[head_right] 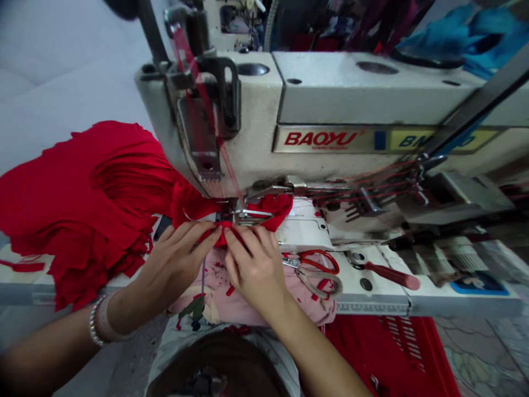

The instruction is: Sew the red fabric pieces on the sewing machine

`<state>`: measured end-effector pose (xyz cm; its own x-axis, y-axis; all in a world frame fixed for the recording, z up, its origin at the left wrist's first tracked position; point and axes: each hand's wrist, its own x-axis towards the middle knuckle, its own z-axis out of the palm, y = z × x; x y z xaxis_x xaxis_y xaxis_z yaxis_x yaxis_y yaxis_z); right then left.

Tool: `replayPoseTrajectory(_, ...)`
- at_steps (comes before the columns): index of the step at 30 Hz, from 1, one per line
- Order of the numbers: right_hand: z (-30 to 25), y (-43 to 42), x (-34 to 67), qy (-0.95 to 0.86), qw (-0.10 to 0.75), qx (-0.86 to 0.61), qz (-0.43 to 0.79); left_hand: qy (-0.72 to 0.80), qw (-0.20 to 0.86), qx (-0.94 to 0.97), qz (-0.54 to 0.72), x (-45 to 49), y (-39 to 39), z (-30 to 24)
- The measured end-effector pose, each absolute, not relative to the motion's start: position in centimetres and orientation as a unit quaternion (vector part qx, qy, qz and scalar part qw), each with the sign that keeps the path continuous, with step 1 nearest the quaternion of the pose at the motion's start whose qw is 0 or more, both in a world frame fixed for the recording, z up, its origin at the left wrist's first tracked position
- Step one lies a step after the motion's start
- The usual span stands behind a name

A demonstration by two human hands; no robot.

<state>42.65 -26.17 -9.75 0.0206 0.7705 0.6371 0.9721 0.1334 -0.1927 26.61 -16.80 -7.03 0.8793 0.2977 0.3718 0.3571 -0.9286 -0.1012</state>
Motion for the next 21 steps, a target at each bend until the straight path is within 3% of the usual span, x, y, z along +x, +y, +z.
replayPoseTrajectory(5,-9.73,-26.21,42.5,-0.701,0.241,-0.641,-0.201,-0.168,0.076,-0.963,-0.196,26.99,-16.9,-7.28)
replayPoseTrajectory(21,-9.83,-25.67,42.88,-0.709,0.233,-0.631,-0.212,-0.172,0.072,-0.966,-0.181,27.08,-16.5,-7.81)
